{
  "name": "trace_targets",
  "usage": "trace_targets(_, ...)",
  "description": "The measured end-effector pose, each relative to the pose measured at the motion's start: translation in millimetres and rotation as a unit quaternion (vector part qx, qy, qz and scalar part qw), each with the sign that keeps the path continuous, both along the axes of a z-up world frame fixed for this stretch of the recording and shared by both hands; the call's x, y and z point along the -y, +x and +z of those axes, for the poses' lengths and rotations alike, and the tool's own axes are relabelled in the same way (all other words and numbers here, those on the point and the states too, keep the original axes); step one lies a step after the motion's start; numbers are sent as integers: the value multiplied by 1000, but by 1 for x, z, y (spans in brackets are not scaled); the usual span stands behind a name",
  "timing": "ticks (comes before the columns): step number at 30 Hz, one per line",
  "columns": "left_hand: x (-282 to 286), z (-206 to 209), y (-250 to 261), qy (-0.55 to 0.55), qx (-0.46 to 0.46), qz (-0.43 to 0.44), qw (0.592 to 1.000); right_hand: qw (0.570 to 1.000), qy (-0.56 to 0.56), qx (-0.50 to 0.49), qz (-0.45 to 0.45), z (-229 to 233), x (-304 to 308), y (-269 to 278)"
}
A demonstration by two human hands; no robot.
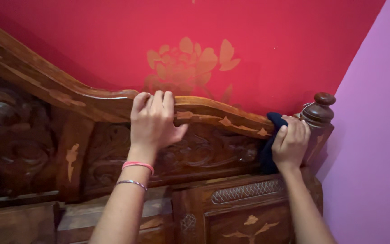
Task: The person wipes a carved wooden headboard with a dark cloth, moving from the lower panels to the upper curved top and then to a nearby wooden cabinet. The person uses circular and back-and-forth motions to clean the surfaces.
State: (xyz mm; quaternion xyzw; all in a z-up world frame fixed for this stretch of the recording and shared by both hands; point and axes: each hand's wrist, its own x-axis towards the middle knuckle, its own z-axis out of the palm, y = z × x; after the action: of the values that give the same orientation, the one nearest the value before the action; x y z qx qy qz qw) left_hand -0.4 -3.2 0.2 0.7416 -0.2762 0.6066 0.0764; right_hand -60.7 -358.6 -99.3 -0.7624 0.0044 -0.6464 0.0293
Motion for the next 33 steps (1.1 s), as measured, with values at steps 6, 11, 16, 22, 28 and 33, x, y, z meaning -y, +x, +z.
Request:
trace_targets(6,-3,1,2,1,14,-5,1000,997,68,6,-21,10,-10,8)
trace_targets(11,-2,0,3,1,-30,-10,999,993,114,-9,-38,21,-41,14)
trace_targets(16,-6,0,4,7,-25,4,1000,991,134,24,10,47,-119,30)
trace_targets(22,-5,-2,7,17,-32,15,999,987,47,38,146,89,-219,33)
trace_targets(28,-3,-5,10,3,6,39,999,982,-77,14,169,118,-237,23)
trace_targets(33,-3,-4,6,-13,1,-14,1000,981,-73,-22,179,105,-199,34)
